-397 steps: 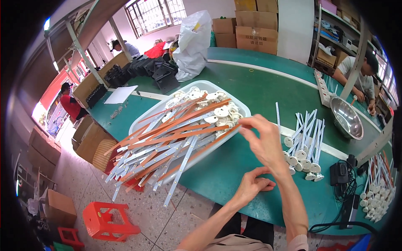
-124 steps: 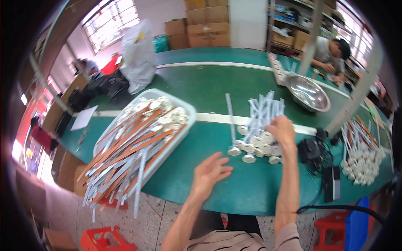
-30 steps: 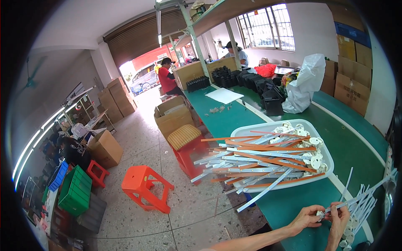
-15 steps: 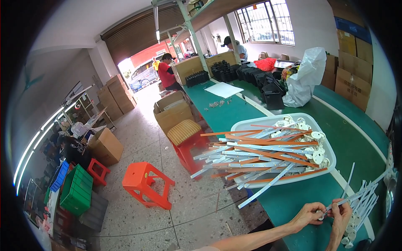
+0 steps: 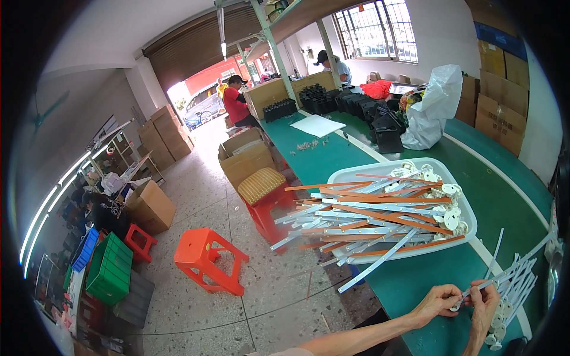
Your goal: The person fits LED strips into plastic bases by hand, assembling them on a factory workbench.
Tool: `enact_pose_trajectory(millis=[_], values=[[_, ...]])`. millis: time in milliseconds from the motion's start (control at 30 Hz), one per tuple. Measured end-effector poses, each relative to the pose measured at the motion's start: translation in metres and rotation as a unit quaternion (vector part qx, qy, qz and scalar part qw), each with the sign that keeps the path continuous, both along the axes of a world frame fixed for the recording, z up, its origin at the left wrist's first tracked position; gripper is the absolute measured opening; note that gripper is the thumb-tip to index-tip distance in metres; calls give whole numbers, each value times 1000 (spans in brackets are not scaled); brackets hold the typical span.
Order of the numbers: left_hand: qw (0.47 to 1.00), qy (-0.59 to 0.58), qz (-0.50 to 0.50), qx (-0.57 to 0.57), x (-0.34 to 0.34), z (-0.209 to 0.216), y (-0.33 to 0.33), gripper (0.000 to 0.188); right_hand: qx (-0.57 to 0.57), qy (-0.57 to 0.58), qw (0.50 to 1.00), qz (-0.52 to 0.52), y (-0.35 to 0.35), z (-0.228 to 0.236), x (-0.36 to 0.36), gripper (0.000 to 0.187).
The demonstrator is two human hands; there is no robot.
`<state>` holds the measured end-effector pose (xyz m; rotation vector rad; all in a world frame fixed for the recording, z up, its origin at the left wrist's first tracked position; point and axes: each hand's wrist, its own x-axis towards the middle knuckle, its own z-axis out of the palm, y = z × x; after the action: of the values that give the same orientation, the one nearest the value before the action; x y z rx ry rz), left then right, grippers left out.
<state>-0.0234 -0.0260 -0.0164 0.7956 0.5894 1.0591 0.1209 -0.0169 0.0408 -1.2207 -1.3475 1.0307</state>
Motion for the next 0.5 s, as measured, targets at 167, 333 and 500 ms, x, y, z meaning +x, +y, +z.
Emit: enact_pose_trajectory(millis=[167, 333, 500], values=[[1000, -1, -17, 0, -1, 2, 0, 15, -1, 6, 1000, 2, 2, -2, 3, 12], [1000, -3, -11, 8, 0, -2, 2, 14, -9, 5, 1000, 7, 5, -4, 4, 12], [1000, -1, -10, 6, -1, 0, 2, 13, -9, 15, 1000, 3, 3, -2, 3, 12]])
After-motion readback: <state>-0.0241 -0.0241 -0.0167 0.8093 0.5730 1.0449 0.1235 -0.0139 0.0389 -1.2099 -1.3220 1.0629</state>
